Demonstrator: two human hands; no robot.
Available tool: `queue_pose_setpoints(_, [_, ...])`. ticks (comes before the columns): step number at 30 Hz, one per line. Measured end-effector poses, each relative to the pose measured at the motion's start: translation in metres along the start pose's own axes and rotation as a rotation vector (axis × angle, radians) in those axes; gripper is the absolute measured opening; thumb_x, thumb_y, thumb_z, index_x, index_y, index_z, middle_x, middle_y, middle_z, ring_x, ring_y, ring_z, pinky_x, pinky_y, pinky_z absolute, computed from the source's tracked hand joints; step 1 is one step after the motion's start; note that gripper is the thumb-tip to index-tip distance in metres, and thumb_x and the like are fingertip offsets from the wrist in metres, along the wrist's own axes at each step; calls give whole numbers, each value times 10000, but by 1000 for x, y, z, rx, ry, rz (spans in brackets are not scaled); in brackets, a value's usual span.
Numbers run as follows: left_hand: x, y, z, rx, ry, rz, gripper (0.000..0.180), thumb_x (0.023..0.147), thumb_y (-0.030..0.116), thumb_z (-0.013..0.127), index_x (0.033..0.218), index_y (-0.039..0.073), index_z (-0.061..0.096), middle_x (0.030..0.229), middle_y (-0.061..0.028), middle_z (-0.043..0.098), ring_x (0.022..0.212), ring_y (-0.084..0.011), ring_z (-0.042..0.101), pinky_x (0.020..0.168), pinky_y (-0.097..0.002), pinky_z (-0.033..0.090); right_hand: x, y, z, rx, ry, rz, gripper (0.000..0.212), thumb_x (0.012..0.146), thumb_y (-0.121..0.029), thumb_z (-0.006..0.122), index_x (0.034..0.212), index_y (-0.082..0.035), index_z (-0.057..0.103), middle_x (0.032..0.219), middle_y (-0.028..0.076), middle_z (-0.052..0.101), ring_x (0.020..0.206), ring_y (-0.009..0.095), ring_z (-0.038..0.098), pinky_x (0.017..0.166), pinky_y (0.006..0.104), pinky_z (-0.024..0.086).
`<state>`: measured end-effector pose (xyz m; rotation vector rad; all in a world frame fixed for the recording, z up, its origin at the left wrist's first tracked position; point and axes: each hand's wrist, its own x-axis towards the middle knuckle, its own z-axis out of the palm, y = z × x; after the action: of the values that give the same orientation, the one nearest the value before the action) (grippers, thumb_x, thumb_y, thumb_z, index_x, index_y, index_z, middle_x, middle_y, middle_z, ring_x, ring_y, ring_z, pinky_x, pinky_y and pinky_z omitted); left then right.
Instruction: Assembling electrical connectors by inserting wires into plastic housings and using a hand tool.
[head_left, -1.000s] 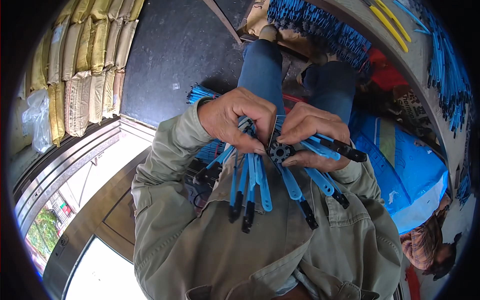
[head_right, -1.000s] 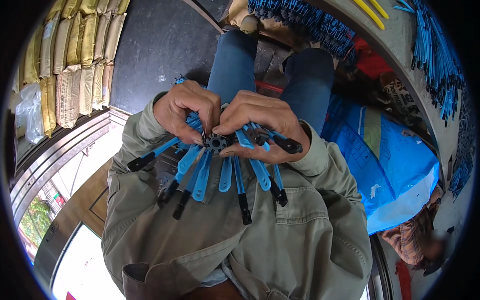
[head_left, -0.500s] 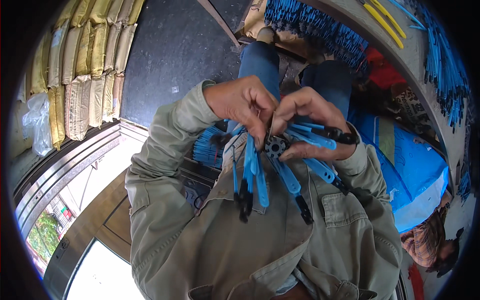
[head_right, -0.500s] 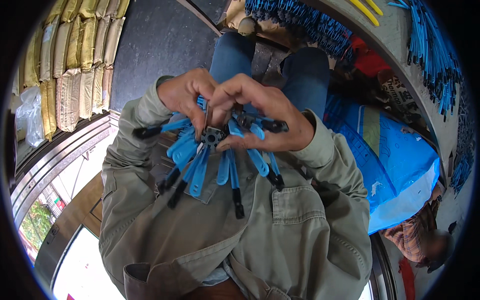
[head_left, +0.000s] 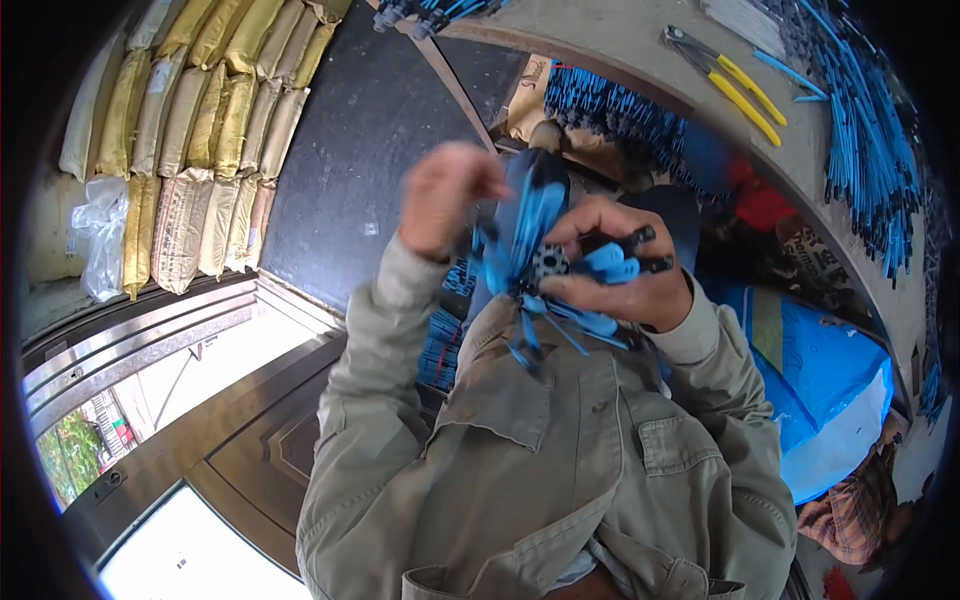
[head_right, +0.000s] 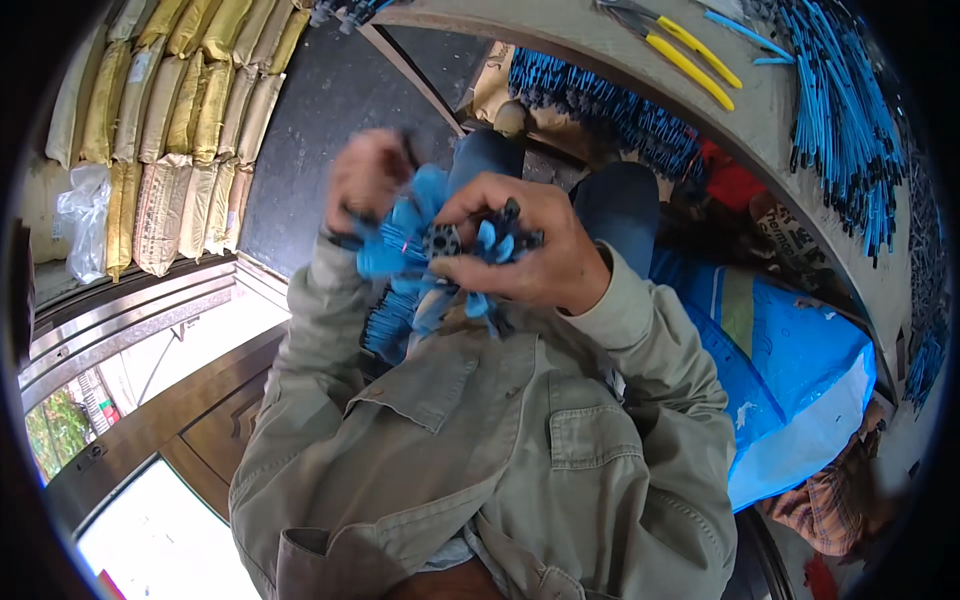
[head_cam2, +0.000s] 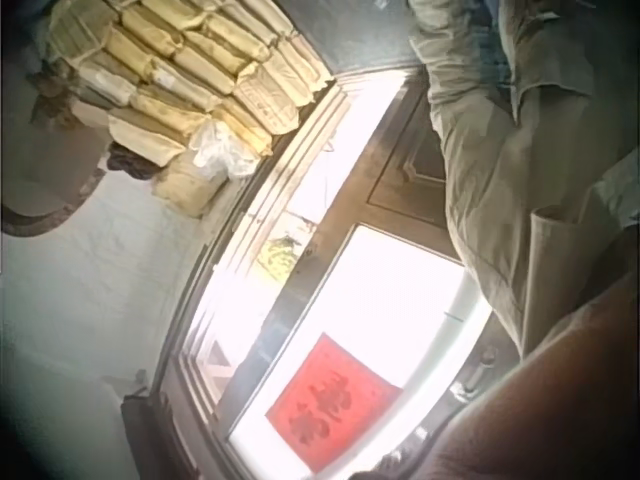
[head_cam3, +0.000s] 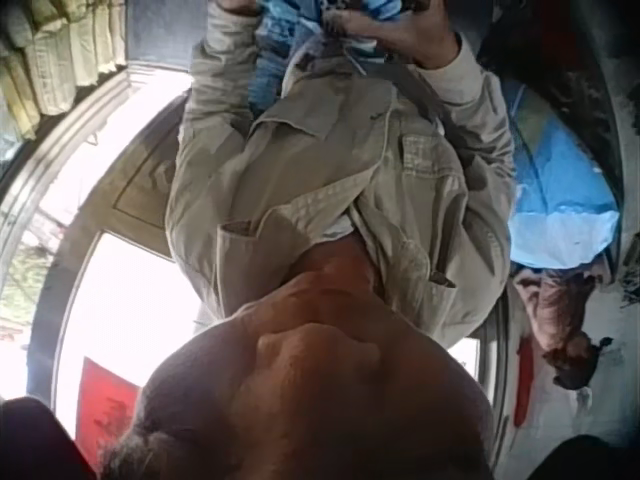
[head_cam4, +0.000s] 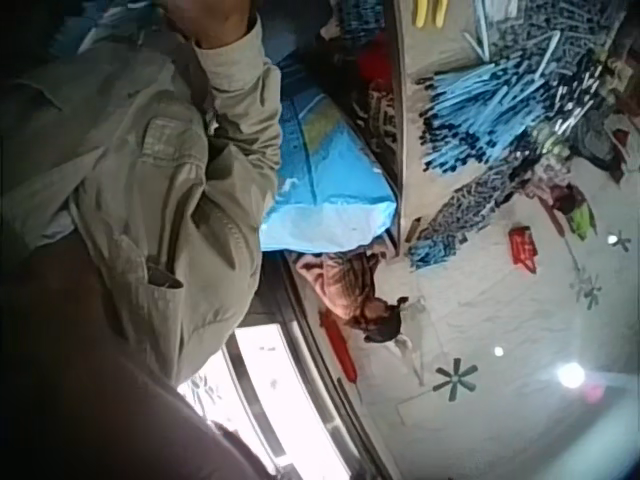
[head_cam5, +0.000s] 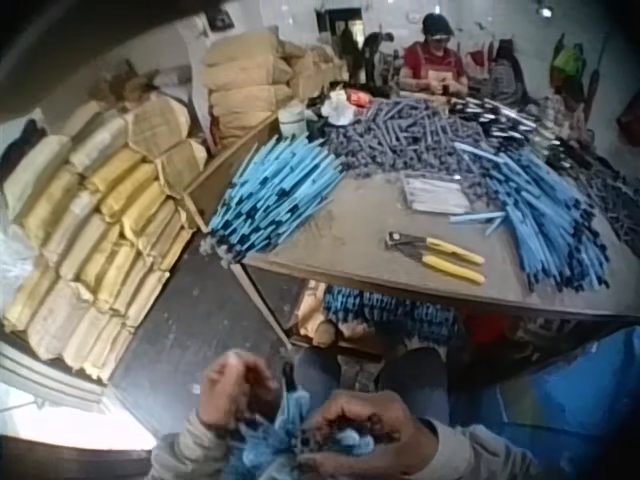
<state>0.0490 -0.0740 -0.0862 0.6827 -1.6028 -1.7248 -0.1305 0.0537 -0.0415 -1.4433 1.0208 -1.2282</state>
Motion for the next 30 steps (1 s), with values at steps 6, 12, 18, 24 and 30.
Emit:
queue_pose_setpoints(6, [-89, 28, 32, 84, 252, 317, 296, 805, 6, 560, 1091, -21, 491, 1032, -136, 564, 935, -236, 573, 827, -338, 465, 12, 16, 16, -127, 380, 63, 317, 642, -24, 770, 911, 17, 608, 771, 20, 601, 657, 67, 529, 596, 208, 430])
queue_pose_setpoints(12, [-89, 21, 67, 468, 233, 168, 489, 771, -70, 547, 1239, -31, 410, 1166, -182, 525, 1052, -288, 545, 889, -339, 419, 5, 17, 28, -224, 440, -85, 250, 656, -68, 757, 849, -17, 608, 710, 63, 619, 583, 115, 594, 526, 235, 465])
queue_pose_setpoints(18, [-68, 28, 72, 462, 79, 247, 439, 786, -62, 553, 1211, -34, 449, 1168, -193, 535, 1020, -302, 570, 858, -325, 435, -14, 13, 21, -231, 475, -159, 270, 652, -63, 770, 856, -12, 600, 727, 72, 624, 602, 132, 618, 531, 232, 476])
queue_pose_setpoints(24, [-70, 22, 72, 466, -11, 276, 405, 783, -100, 522, 1183, -45, 486, 1141, -199, 564, 971, -317, 601, 828, -315, 460, -25, 17, 21, -199, 462, -189, 317, 661, -63, 780, 897, 7, 579, 775, 87, 620, 664, 141, 613, 576, 239, 470])
queue_pose_setpoints(30, [-69, 29, 73, 506, -10, 254, 442, 770, -87, 551, 1205, -42, 479, 1141, -201, 567, 1000, -308, 595, 835, -314, 461, -32, 17, 27, -194, 449, -117, 347, 664, -51, 782, 909, 20, 547, 868, 105, 613, 771, 141, 594, 673, 252, 460])
